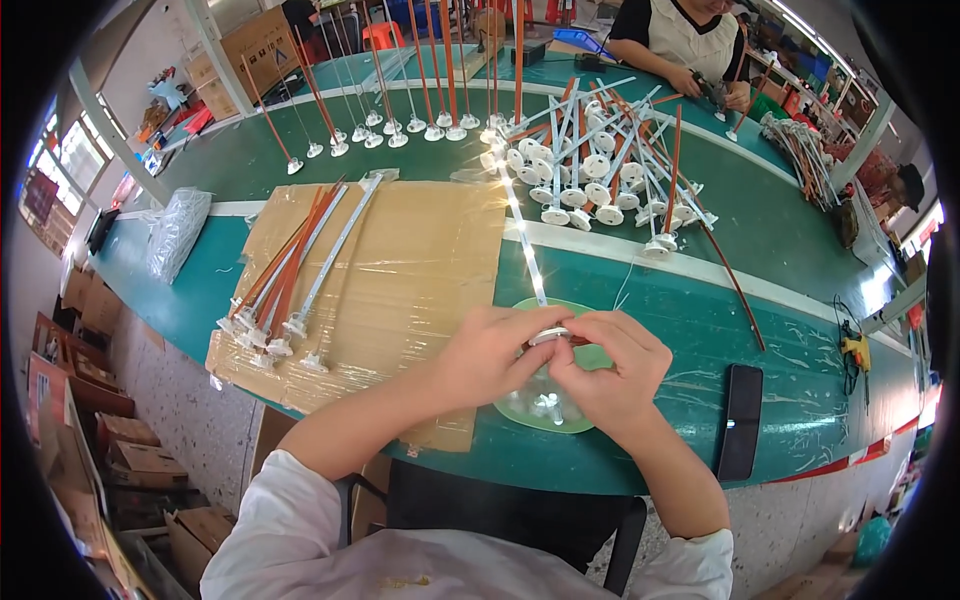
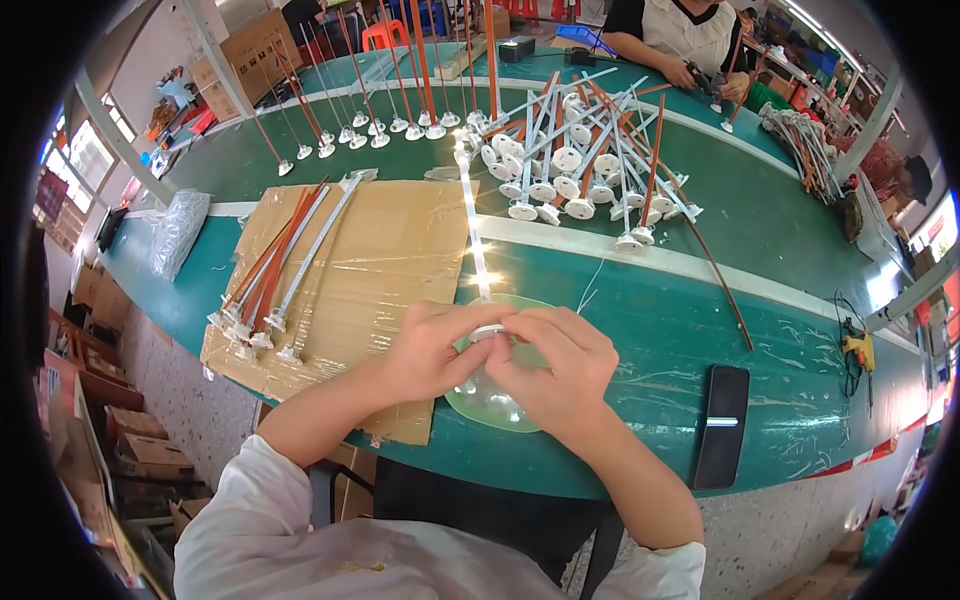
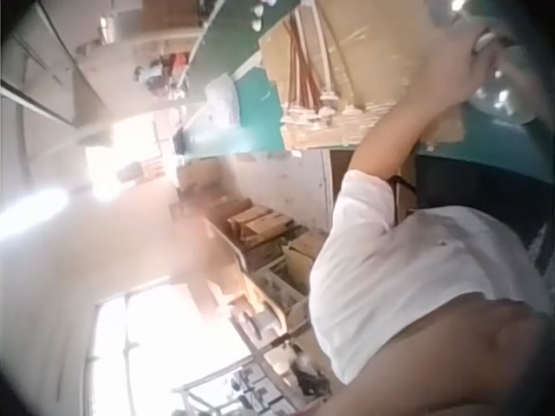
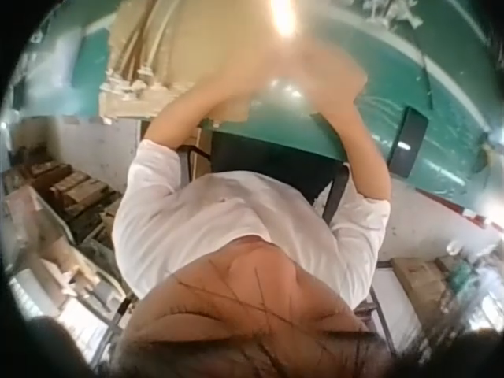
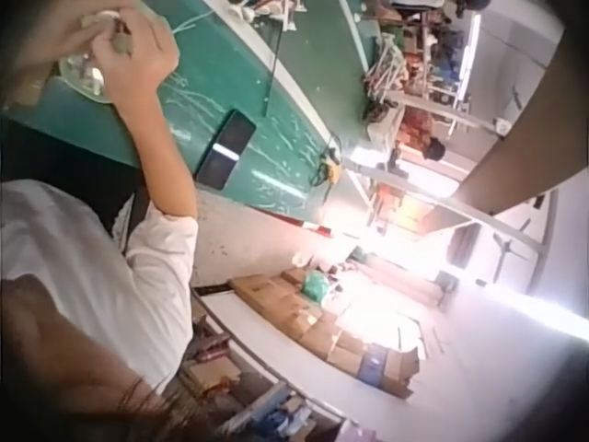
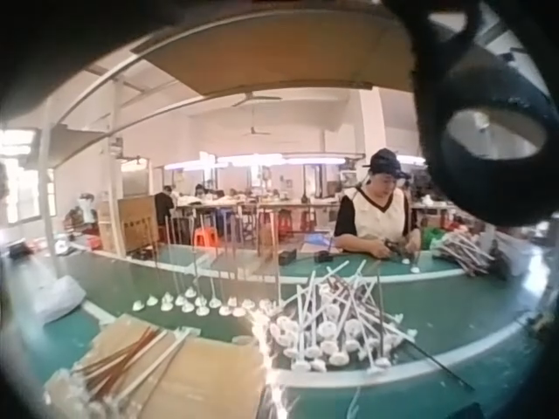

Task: Assembling LED light strips by inserting them into white plastic bases and organizing the components on a factory workbench.

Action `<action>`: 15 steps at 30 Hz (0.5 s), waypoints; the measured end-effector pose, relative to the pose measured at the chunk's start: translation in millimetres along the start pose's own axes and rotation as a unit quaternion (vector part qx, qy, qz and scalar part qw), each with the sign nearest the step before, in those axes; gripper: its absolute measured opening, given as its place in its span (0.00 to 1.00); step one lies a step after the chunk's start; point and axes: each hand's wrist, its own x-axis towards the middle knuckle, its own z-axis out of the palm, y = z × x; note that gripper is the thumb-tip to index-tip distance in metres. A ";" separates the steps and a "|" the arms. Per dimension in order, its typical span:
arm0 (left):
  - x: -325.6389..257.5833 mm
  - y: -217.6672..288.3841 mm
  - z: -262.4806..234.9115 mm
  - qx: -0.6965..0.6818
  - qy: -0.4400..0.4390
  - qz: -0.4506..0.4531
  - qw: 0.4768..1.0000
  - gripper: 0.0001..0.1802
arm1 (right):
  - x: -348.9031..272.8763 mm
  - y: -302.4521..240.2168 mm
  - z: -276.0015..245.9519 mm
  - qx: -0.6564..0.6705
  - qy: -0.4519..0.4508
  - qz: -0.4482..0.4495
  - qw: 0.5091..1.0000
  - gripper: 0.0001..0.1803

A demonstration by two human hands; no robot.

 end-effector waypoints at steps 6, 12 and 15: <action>3.6 -1.0 -3.9 -0.048 -0.023 -0.044 0.998 0.16 | 8.6 7.4 -15.8 0.138 -0.104 0.095 0.980 0.08; 2.2 -2.3 -2.3 -0.079 -0.044 -0.060 0.994 0.15 | 7.3 6.0 -17.3 0.108 -0.129 0.100 0.981 0.08; 2.0 -3.2 -0.8 -0.018 -0.007 -0.011 1.000 0.14 | 4.7 1.8 -10.3 0.093 -0.096 0.101 0.986 0.08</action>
